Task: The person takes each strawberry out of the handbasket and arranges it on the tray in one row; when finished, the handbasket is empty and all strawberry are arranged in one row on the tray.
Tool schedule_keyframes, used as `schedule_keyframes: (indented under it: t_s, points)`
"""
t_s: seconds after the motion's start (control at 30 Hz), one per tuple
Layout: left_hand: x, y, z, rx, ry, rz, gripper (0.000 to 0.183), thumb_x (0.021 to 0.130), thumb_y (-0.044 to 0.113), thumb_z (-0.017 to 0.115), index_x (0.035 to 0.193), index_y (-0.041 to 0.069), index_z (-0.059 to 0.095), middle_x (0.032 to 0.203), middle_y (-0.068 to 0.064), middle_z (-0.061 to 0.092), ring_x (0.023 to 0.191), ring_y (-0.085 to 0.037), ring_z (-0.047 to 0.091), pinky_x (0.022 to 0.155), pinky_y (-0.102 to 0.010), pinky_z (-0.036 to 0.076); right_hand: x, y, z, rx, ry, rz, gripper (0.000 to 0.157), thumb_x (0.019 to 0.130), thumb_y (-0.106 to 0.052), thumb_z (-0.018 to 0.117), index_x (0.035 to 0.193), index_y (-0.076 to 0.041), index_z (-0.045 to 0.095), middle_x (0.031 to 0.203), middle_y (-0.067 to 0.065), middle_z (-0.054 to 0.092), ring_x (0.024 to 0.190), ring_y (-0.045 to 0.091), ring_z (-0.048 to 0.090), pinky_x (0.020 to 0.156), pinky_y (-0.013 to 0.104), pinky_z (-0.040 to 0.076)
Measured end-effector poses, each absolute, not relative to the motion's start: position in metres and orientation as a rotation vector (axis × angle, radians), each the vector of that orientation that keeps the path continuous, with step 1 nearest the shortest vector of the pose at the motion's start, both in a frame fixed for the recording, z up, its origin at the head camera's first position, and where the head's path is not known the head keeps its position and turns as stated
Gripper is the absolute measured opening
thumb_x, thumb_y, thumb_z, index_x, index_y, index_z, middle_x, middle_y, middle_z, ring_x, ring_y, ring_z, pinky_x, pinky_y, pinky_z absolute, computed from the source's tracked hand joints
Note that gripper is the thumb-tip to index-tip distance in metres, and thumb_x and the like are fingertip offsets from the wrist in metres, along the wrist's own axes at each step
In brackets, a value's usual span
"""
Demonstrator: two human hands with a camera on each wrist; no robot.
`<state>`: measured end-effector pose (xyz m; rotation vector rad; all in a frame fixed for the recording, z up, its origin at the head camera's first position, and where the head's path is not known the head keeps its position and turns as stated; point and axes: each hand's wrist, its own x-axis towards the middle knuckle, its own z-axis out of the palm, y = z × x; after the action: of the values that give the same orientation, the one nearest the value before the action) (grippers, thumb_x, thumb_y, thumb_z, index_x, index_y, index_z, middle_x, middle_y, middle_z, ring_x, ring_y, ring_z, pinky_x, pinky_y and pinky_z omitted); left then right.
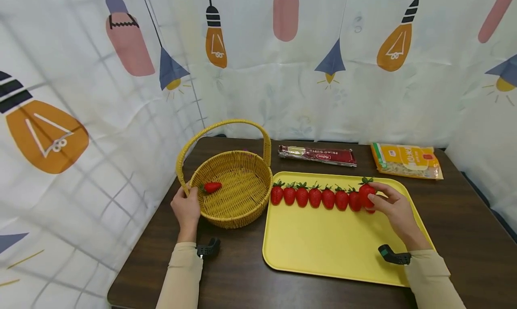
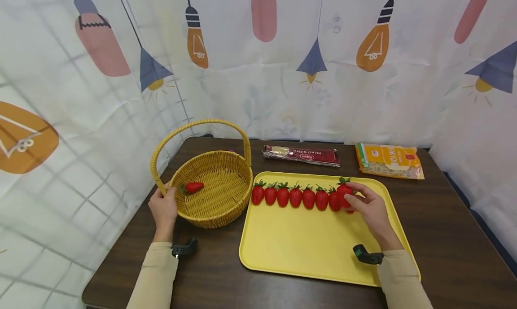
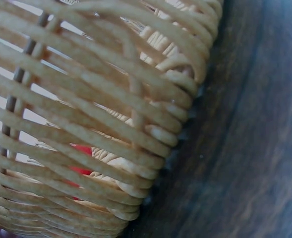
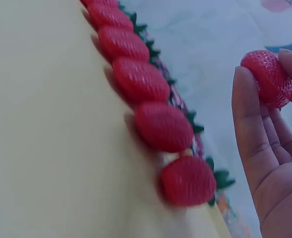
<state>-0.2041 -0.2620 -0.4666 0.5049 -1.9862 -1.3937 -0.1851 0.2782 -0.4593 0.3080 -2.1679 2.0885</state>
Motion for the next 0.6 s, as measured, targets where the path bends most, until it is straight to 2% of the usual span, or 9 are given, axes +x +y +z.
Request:
schedule_keyframes:
  t_s: [0.13,0.33,0.47,0.6]
  points:
    - [-0.204,-0.263,-0.467,0.512,-1.989,-1.392,0.021,0.092,0.014,0.058,0.103,0.002,0.072,0.068,-0.008,0.053,0.048,-0.008,0.035,0.048,-0.025,0.031,-0.184,0.290,-0.460,0.232,-2.148,2.074,0.034,0.095,-0.009,0.062,0.128,0.000,0.058,0.117,-0.005,0.059,0.089,0.006,0.065,0.074,0.019,0.054]
    - [-0.204,-0.263,-0.468,0.506,-1.997,-1.379,0.026,0.093,0.015,0.058,0.112,0.004,0.072,0.082,-0.015,0.063,0.050,-0.008,0.039,0.050,-0.024,0.033,-0.181,0.308,-0.467,0.065,-2.133,2.035,0.037,0.093,-0.012,0.066,0.128,-0.001,0.057,0.113,-0.005,0.057,0.086,0.002,0.067,0.071,0.019,0.054]
    - [-0.204,-0.263,-0.468,0.507,-1.994,-1.377,0.026,0.093,0.015,0.058,0.111,0.003,0.072,0.083,-0.016,0.064,0.051,-0.008,0.039,0.050,-0.024,0.033,-0.181,0.319,-0.469,-0.094,-2.322,1.824,0.043,0.094,-0.020,0.065,0.132,-0.002,0.055,0.111,-0.010,0.053,0.087,-0.004,0.062,0.069,0.018,0.053]
    - [-0.204,-0.262,-0.467,0.510,-2.002,-1.362,0.027,0.094,0.016,0.057,0.112,0.004,0.072,0.084,-0.017,0.066,0.052,-0.009,0.040,0.051,-0.024,0.034,-0.183,0.324,-0.472,-0.247,-2.494,1.614,0.051,0.095,-0.030,0.063,0.135,0.000,0.052,0.118,0.000,0.053,0.092,-0.002,0.054,0.070,0.014,0.052]
